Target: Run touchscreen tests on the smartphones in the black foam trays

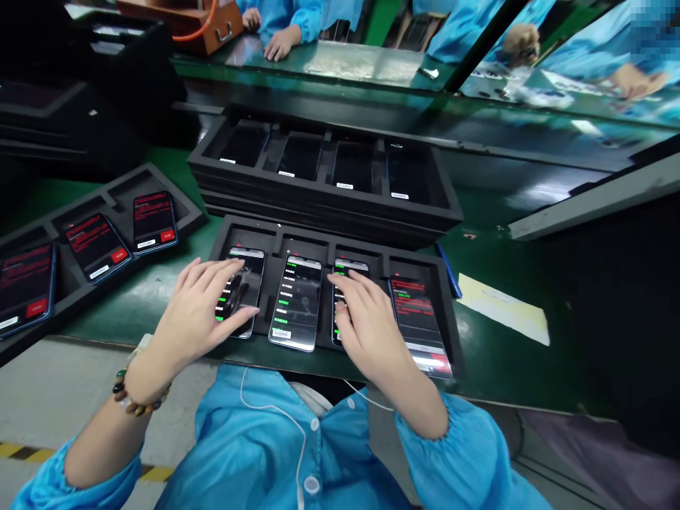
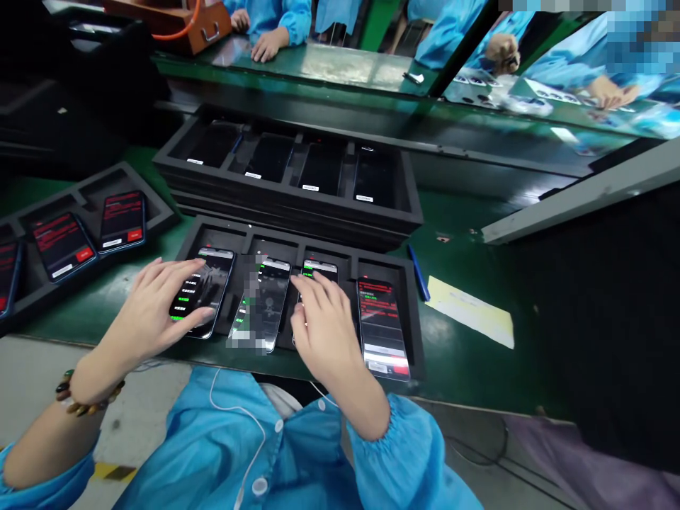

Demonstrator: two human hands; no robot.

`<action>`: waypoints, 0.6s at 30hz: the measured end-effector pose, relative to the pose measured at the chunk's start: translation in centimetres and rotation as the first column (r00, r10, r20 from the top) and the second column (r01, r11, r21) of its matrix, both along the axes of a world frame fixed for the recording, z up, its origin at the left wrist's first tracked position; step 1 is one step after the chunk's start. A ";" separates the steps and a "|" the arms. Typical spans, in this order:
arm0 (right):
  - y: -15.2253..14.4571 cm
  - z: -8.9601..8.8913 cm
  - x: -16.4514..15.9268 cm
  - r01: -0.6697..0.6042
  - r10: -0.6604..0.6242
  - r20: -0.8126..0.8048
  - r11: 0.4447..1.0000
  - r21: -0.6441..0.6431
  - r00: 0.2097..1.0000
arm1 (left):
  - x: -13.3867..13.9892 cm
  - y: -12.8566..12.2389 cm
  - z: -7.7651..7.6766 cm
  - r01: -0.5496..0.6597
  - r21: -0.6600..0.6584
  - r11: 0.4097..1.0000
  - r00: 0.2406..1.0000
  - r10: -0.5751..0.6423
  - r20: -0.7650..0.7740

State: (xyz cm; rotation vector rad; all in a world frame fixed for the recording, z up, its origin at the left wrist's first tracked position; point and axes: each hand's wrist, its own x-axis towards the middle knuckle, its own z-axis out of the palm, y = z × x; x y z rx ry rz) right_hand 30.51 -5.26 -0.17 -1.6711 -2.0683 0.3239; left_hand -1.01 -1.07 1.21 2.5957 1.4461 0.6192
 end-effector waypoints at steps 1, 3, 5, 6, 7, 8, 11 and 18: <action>0.4 0.1 -0.7 -0.042 0.042 -0.008 0.999 -0.008 0.999 | -0.3 0.2 -0.1 -0.014 -0.008 1.000 1.000 0.014 0.008; 1.2 0.3 -1.8 -0.115 0.115 -0.010 0.993 -0.032 0.993 | -0.7 0.6 -0.2 -0.040 -0.017 0.999 0.999 0.040 0.020; 1.8 0.4 -2.4 -0.141 0.141 -0.010 0.989 -0.050 0.990 | -1.1 0.8 -0.3 -0.050 -0.027 0.998 0.999 0.051 0.021; 1.9 0.3 -2.4 -0.138 0.137 -0.015 0.989 -0.048 0.990 | -1.2 0.9 -0.4 -0.049 -0.033 0.998 0.999 0.050 0.019; 1.9 0.3 -2.2 -0.123 0.122 -0.023 0.992 -0.036 0.992 | -1.2 0.9 -0.4 -0.046 -0.040 0.998 0.999 0.047 0.018; 1.8 0.3 -1.8 -0.100 0.100 -0.033 0.995 -0.018 0.994 | -1.3 0.9 -0.4 -0.043 -0.048 0.998 0.999 0.043 0.017; 1.1 0.5 0.0 -0.039 0.041 -0.057 0.998 0.039 0.998 | -1.1 1.0 -0.4 -0.034 -0.058 0.998 0.999 0.034 0.010; -1.2 1.1 5.4 0.083 -0.080 -0.039 0.994 0.071 0.996 | -0.8 1.3 -0.7 -0.012 -0.095 0.995 1.000 0.012 0.004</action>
